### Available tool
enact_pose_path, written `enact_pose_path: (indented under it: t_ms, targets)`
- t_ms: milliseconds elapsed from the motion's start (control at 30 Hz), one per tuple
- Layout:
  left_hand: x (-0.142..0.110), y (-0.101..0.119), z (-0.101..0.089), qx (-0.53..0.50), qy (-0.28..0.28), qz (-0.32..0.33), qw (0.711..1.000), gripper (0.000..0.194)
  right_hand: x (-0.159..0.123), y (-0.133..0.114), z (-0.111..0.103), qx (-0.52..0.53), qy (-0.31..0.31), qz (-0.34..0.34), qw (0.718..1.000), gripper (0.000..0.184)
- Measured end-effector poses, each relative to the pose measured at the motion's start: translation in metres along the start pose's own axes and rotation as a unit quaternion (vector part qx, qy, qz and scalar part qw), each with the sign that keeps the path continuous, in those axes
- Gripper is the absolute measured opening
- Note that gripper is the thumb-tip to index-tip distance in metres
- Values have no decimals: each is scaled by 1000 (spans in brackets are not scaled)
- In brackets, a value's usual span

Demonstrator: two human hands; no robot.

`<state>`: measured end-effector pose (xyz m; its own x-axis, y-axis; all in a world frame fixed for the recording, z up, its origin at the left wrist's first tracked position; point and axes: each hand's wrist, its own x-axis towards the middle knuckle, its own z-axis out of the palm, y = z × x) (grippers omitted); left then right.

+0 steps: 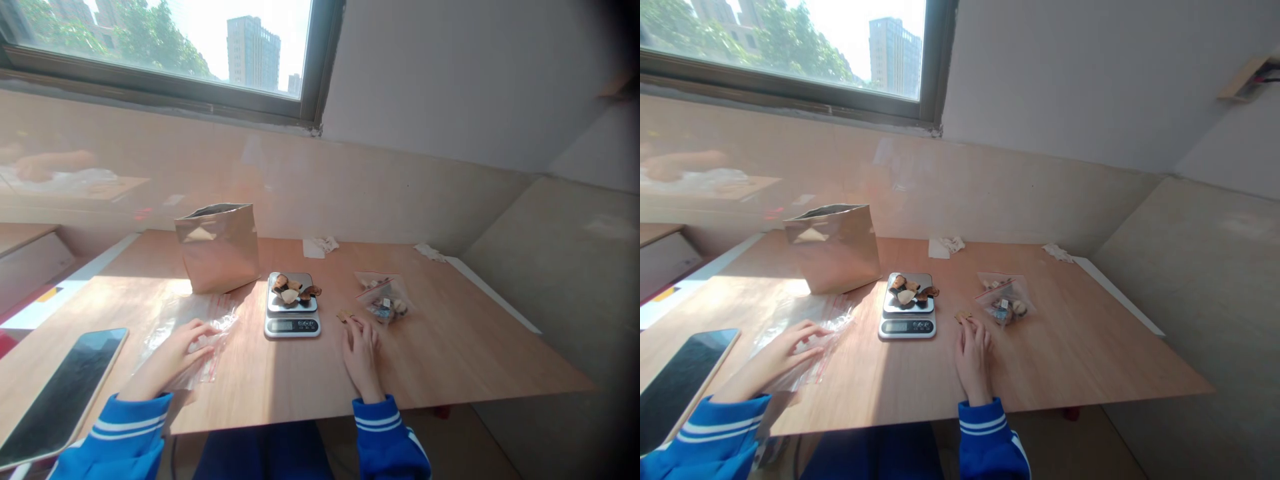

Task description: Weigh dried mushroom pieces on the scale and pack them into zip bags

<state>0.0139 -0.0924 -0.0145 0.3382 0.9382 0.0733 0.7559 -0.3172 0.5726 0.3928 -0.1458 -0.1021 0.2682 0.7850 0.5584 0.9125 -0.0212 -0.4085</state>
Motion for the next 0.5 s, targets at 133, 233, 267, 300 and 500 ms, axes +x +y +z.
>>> enact_pose_path:
  t_ms: [133, 233, 267, 300, 500]
  targets:
    - [3, 34, 5, -39, 49, 48, 997, 26, -2, -42, -12, 133, -35, 14, 990, 28]
    - [2, 66, 19, -85, 65, 97, 990, 30, -4, -91, -18, 251, -116, -9, 961, 26]
    - [3, 75, 24, -94, 73, 121, 986, 30, -3, -106, -19, 279, -136, -14, 951, 23]
    - [3, 82, 30, -98, 82, 151, 980, 30, -2, -118, -20, 302, -150, -13, 941, 21]
    - [15, 88, 47, -152, 258, 163, 940, 16, 13, -125, -23, 365, -197, 70, 907, 23]
